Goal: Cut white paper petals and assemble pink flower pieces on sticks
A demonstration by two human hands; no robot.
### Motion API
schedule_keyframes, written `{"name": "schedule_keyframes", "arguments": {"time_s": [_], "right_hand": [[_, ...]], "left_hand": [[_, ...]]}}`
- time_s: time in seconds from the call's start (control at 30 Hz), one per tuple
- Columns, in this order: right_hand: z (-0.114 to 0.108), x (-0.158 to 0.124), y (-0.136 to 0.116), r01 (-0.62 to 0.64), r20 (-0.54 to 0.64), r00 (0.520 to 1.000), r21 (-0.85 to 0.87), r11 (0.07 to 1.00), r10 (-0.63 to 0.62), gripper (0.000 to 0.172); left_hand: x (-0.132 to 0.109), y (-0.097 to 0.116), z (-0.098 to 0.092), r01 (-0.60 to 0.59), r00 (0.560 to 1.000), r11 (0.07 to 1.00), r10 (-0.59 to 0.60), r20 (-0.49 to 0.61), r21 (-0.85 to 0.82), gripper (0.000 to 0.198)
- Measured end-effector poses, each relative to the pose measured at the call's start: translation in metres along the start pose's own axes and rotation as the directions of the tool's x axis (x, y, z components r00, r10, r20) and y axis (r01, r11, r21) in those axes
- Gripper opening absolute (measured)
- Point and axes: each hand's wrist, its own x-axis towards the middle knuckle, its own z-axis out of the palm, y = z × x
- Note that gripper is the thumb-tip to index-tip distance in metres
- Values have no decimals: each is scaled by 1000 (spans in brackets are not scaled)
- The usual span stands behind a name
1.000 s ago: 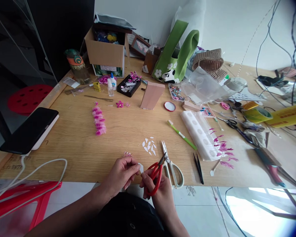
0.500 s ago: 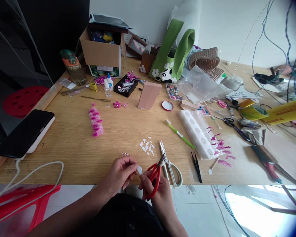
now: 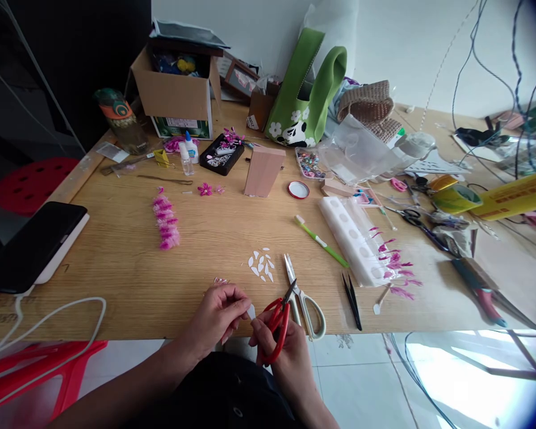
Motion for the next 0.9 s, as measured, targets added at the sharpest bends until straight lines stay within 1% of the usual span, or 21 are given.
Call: {"name": "schedule_keyframes", "arguments": {"time_s": [0.1, 0.2, 0.27, 0.33, 0.53, 0.6, 0.77, 0.9], "right_hand": [[-2, 0, 1, 9, -2, 1000, -4, 1000, -9, 37], [-3, 0, 2, 3, -7, 1000, -6, 1000, -3, 37], [-4, 0, 2, -2, -6, 1000, -5, 1000, 2, 36], [-5, 2, 3, -6, 3, 1000, -3, 1000, 6, 35], [-6, 6, 4, -9, 3, 1000, 9, 1000, 9, 32], [-5, 6, 3, -9, -14, 1000, 19, 1000, 9, 32], [-5, 9, 2, -49, -112, 992, 63, 997, 56, 36], [-5, 13, 1, -84, -124, 988, 89, 992, 95, 37]], "left_hand": [[2, 2, 2, 9, 1000, 1000, -9, -7, -6, 40], [2, 6, 2, 17, 1000, 999, -17, 12, 34, 43], [2, 8, 3, 21, 999, 997, -23, 34, 72, 42], [2, 9, 3, 23, 999, 996, -26, 34, 88, 41], [6, 7, 4, 33, 999, 998, -33, 8, 58, 38], [8, 7, 4, 36, 999, 999, -36, 2, 40, 40], [11, 9, 2, 8, 999, 1000, -9, -45, -27, 39], [12, 10, -2, -11, 998, 1000, 13, -67, 22, 37]]}}
